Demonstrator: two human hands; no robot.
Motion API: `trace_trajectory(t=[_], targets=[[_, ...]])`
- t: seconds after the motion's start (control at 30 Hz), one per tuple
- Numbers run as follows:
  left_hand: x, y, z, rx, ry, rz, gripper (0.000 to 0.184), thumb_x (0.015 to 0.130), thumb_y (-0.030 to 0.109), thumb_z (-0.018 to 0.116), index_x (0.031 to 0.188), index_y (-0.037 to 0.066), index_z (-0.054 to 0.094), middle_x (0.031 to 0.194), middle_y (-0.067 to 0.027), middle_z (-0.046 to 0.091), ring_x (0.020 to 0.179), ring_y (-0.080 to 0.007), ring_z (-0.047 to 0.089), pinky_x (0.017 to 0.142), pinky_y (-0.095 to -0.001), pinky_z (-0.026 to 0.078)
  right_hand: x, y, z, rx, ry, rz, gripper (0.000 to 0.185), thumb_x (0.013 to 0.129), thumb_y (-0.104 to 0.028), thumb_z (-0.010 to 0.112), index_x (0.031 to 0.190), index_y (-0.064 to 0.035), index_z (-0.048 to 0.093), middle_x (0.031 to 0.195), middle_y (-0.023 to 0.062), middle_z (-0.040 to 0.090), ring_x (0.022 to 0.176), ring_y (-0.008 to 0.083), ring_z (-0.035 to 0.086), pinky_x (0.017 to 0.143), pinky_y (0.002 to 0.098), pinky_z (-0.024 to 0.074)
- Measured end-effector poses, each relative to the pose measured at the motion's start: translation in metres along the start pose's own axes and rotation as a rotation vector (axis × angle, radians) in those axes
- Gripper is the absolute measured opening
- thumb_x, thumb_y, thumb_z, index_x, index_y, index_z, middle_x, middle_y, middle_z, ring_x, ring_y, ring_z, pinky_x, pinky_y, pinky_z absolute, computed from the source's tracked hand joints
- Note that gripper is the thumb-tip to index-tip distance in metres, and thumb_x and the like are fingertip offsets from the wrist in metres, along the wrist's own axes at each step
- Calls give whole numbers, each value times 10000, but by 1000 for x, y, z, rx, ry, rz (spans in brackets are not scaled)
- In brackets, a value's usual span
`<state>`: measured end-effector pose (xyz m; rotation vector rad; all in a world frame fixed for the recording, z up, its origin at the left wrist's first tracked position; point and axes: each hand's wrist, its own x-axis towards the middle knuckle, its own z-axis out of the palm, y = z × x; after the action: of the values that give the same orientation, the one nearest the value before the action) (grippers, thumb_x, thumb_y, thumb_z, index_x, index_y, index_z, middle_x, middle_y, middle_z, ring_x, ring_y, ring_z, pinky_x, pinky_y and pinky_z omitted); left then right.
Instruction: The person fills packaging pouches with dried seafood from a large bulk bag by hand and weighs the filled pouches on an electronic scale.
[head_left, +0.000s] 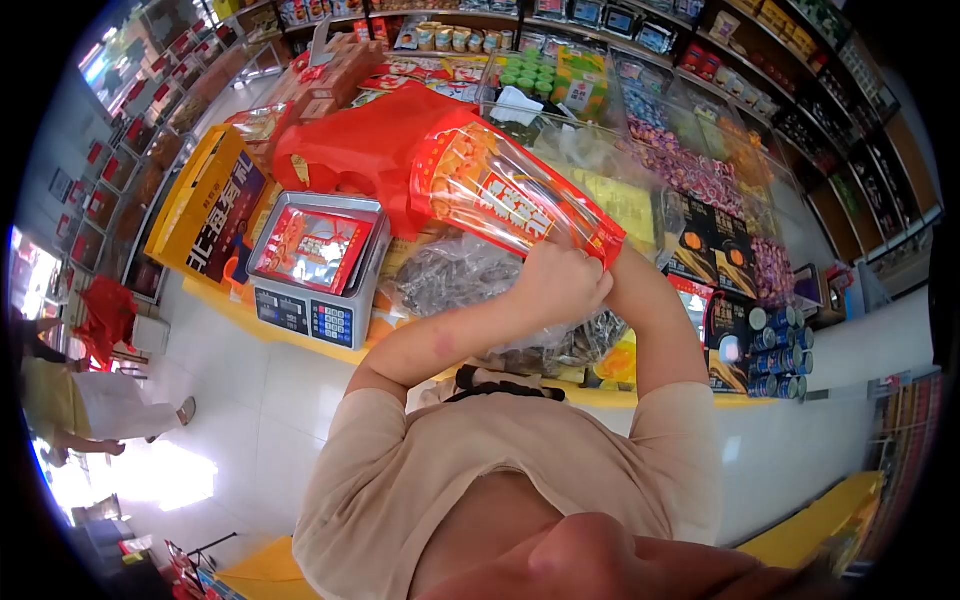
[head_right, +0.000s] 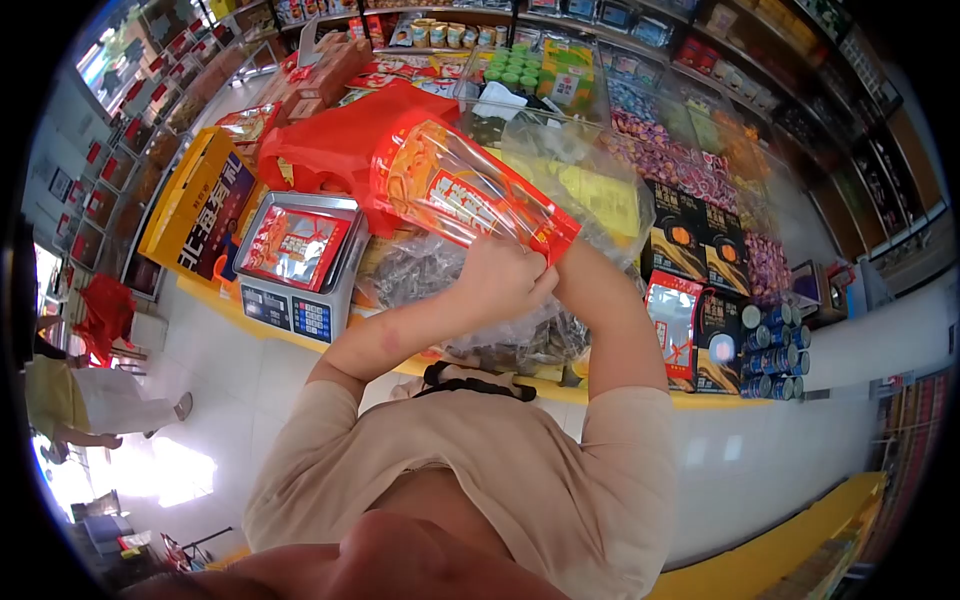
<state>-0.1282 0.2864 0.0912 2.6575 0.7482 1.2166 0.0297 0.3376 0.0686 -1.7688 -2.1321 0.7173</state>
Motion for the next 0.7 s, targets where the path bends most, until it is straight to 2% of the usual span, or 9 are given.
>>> trace_trajectory(t=[0.07,0.17,0.33,0.43,0.5,0.53,0.6,0.63,0.7], targets=[[2,-7,-4,-93,10,92,276,698,195,563,458,68,517,445,-95,503,412,-258,516,402,-372,410,0,-3,-1,19,17,33,236,820,-195,481,1019,-102,566,1045,91,548,1018,231,503,898,345,387],[5,-3,-9,-183,0,52,268,691,194,571,458,71,523,447,-93,507,393,-246,509,386,-363,400,-1,-3,1,47,40,74,229,821,-190,481,1009,-96,573,1036,89,554,1010,229,509,896,343,390],[-1,-17,-12,-166,-47,105,261,688,189,576,460,72,527,434,-89,499,379,-246,504,383,-356,398,3,-17,3,45,7,92,219,823,-181,481,991,-85,584,1020,84,565,996,226,519,892,338,395],[-3,-13,-11,-152,-23,240,280,678,178,575,427,82,500,391,-82,463,348,-243,487,368,-361,388,2,-31,6,24,-51,57,214,824,-176,482,980,-79,590,1010,81,571,988,224,526,890,336,398],[-1,-18,-22,-105,-352,207,175,677,238,630,619,75,598,570,-88,568,508,-228,564,477,-358,436,2,-44,7,-16,-116,10,211,824,-172,482,973,-75,595,1004,79,575,983,223,530,888,334,400],[0,-20,-34,-117,-363,208,175,677,238,630,619,75,598,570,-88,568,508,-228,564,477,-358,436,2,-51,6,-34,-163,-26,209,825,-171,482,970,-73,597,1001,78,577,980,222,532,888,333,401],[3,-29,-63,-367,-59,343,427,649,346,689,976,87,595,921,-107,595,804,-242,586,683,-366,456,0,-70,3,-85,-273,-124,207,825,-167,482,963,-68,601,994,76,581,974,221,536,886,331,403],[0,-36,-72,-373,-60,343,427,649,346,689,976,87,595,921,-107,595,804,-242,586,683,-366,456,-3,-83,3,-106,-325,-168,206,826,-165,482,959,-66,603,991,75,583,972,220,538,885,330,404],[-8,-44,-83,-174,-91,336,724,603,416,718,1213,129,452,1157,-101,488,1011,-287,507,852,-386,401,-6,-106,2,-163,-445,-253,204,826,-162,482,952,-62,608,985,73,587,966,219,542,884,329,406]])
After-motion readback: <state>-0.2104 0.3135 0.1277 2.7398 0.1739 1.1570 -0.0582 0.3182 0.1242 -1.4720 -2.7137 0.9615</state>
